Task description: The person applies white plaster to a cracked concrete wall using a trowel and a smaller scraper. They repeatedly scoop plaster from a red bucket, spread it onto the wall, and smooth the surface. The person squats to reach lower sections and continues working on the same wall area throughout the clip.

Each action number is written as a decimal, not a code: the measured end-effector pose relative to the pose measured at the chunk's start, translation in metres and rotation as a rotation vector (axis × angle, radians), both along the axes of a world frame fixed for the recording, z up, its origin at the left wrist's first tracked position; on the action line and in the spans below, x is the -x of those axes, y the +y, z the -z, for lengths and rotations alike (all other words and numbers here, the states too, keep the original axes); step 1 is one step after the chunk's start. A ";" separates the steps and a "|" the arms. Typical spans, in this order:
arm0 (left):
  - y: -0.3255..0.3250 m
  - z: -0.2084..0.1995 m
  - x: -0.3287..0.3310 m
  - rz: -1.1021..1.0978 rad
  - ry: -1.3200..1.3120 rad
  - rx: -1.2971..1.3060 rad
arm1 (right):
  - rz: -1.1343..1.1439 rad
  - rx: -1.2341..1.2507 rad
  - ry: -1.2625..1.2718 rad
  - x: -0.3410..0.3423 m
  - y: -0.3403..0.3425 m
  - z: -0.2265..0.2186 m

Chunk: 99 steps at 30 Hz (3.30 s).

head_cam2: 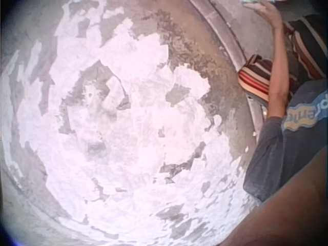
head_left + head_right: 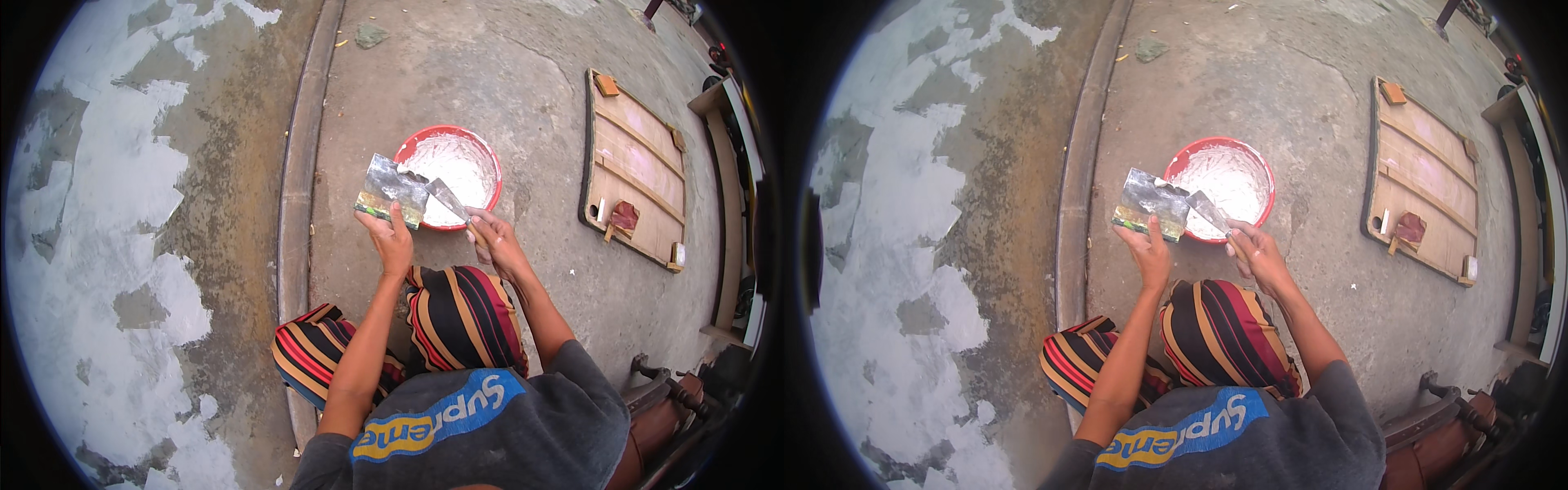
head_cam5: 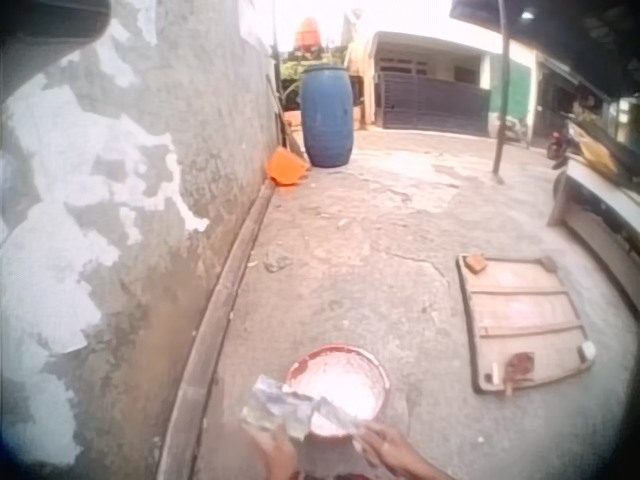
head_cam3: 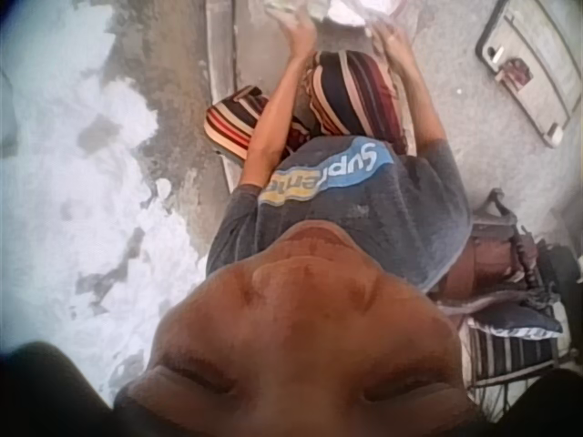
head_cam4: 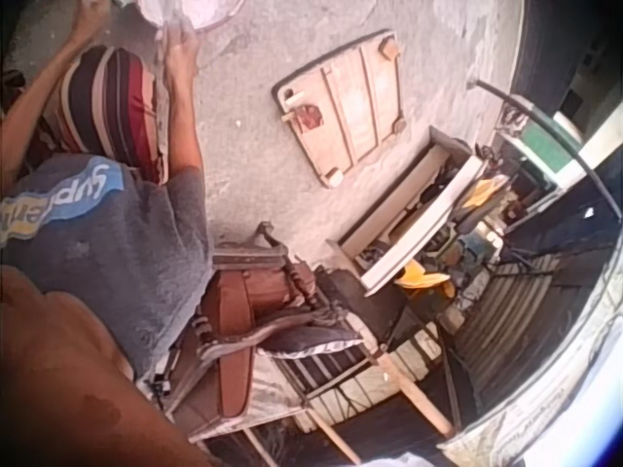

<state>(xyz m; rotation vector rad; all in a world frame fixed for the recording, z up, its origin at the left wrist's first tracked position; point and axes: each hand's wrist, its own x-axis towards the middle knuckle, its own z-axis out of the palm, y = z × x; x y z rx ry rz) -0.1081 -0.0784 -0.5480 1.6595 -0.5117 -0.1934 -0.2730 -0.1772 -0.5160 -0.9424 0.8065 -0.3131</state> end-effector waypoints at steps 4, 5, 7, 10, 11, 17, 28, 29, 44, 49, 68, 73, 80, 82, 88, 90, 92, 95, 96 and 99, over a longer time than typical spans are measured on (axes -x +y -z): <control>0.000 0.003 0.000 -0.044 -0.005 -0.033 | -0.022 0.015 -0.017 0.003 -0.007 -0.007; 0.001 0.004 -0.003 -0.066 -0.026 -0.042 | -0.047 0.017 -0.018 0.004 -0.007 -0.007; -0.001 0.005 -0.006 -0.102 -0.055 -0.054 | -0.046 -0.027 -0.002 0.008 -0.002 0.000; -0.001 0.005 -0.004 -0.055 -0.044 -0.087 | -0.026 -0.051 0.006 0.009 -0.001 0.006; -0.001 0.004 -0.002 -0.036 -0.015 -0.083 | -0.016 -0.052 0.007 0.009 -0.001 0.006; 0.002 0.006 0.000 0.080 0.012 -0.023 | 0.011 0.127 0.058 0.004 -0.009 -0.001; 0.002 -0.001 -0.008 0.277 0.093 0.053 | -0.107 0.214 0.043 0.008 -0.028 -0.001; 0.003 -0.003 -0.008 0.306 0.118 0.040 | -0.121 0.250 0.042 0.007 -0.030 -0.001; 0.010 -0.019 -0.041 0.335 0.500 0.132 | -0.018 0.051 -0.440 -0.011 -0.049 0.003; 0.013 -0.003 -0.046 0.165 0.198 -0.008 | -0.160 0.309 -0.058 -0.021 -0.032 0.008; 0.011 -0.021 -0.028 0.241 -0.063 -0.085 | -0.066 0.170 -0.235 -0.057 -0.035 -0.022; 0.010 -0.016 -0.034 0.212 -0.068 0.026 | -0.089 0.245 -0.087 -0.037 -0.026 0.010; 0.015 -0.025 -0.029 0.290 -0.017 -0.103 | -0.061 0.317 -0.039 -0.045 -0.025 0.006; 0.018 -0.028 -0.038 0.337 -0.009 -0.104 | -0.115 0.335 -0.063 -0.046 -0.036 0.005; 0.024 -0.020 -0.043 0.369 -0.144 -0.262 | -0.180 0.388 -0.119 -0.046 -0.052 -0.033; 0.024 -0.022 -0.054 0.353 -0.084 -0.238 | -0.146 0.415 -0.124 -0.035 -0.059 -0.039; 0.023 -0.023 -0.055 0.346 -0.071 -0.224 | -0.128 0.489 -0.072 -0.024 -0.060 -0.029; 0.020 -0.021 -0.056 0.358 -0.073 -0.201 | -0.108 0.506 -0.001 -0.019 -0.053 -0.018; 0.021 -0.020 -0.058 0.376 -0.007 -0.179 | -0.109 0.495 -0.003 -0.023 -0.051 -0.014; 0.025 -0.018 -0.053 0.418 0.130 -0.120 | -0.126 0.462 0.011 -0.025 -0.043 -0.002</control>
